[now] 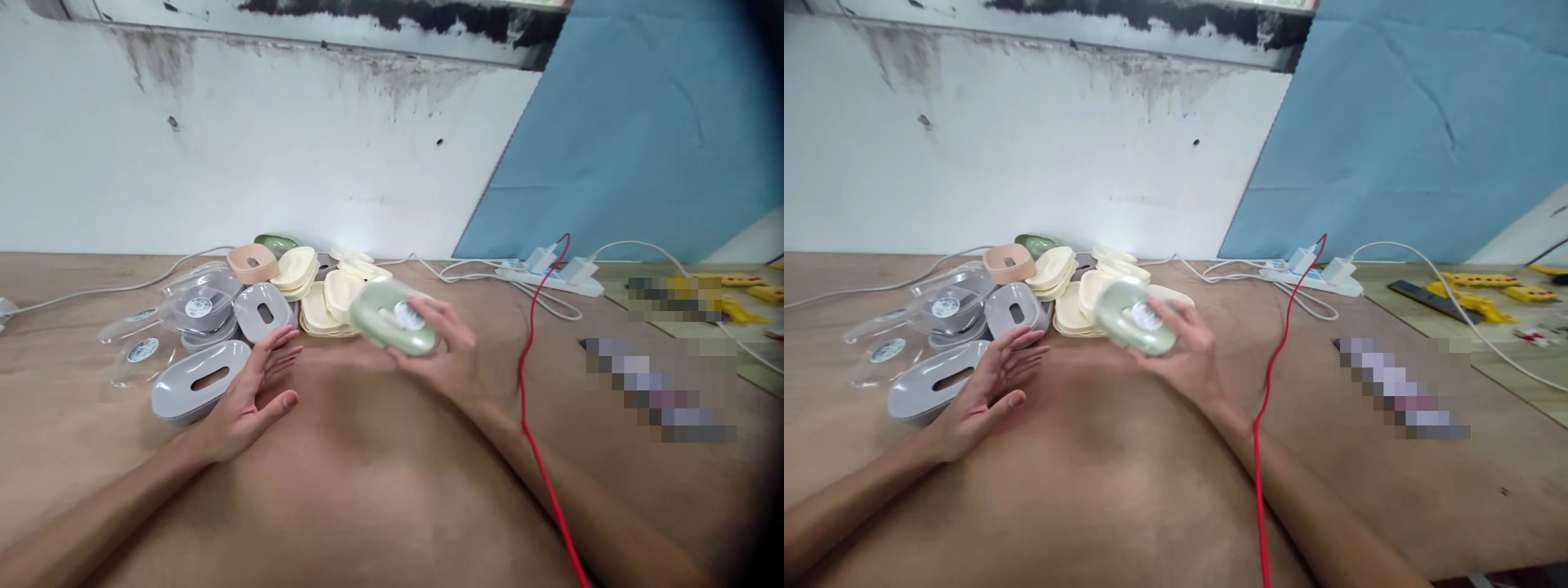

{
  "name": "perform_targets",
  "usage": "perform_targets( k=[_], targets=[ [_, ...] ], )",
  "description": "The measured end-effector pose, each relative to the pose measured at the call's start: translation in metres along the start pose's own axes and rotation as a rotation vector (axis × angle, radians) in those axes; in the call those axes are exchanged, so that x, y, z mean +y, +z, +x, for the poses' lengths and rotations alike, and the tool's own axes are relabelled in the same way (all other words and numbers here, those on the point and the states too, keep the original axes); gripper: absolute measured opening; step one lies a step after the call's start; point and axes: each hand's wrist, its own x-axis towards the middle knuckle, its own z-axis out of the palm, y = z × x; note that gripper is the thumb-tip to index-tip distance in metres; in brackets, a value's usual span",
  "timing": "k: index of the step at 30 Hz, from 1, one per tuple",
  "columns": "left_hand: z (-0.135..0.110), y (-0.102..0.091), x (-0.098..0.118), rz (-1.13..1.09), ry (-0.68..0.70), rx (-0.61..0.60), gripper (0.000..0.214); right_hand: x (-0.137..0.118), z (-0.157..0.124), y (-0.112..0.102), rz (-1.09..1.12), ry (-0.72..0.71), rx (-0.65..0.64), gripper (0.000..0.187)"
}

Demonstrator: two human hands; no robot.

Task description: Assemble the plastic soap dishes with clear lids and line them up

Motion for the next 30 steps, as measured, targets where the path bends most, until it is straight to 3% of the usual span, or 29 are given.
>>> perform_targets(
  k=[3, 5, 11, 15, 20, 30],
  targets=[
    [0.0, 0.002, 0.0, 0.023, -0.006, -0.01, 0.077, 0.035, 0.008, -0.018, -0.233, 0.191, 0.206, 0.071],
    [0.0, 0.004, 0.001, 0.057, -0.008, -0.024, 0.081, 0.056, 0.011, -0.029, -0.35, 0.331, 0.251, 0.072],
    [0.0, 0.006, 0.001, 0.122, 0.01, -0.037, 0.083, 0.087, 0.009, -0.04, -0.559, 0.575, 0.275, 0.077],
    [0.001, 0.006, 0.001, 0.142, 0.01, -0.044, 0.083, 0.095, 0.006, -0.036, -0.616, 0.703, 0.178, 0.076],
    [0.001, 0.006, 0.002, 0.16, -0.013, -0.051, 0.082, 0.089, 0.004, -0.033, -0.618, 0.714, 0.039, 0.073],
    [0.0, 0.005, 0.001, 0.18, -0.031, -0.06, 0.083, 0.03, 0.004, -0.009, -0.7, 0.646, -0.214, 0.083]
  ],
)
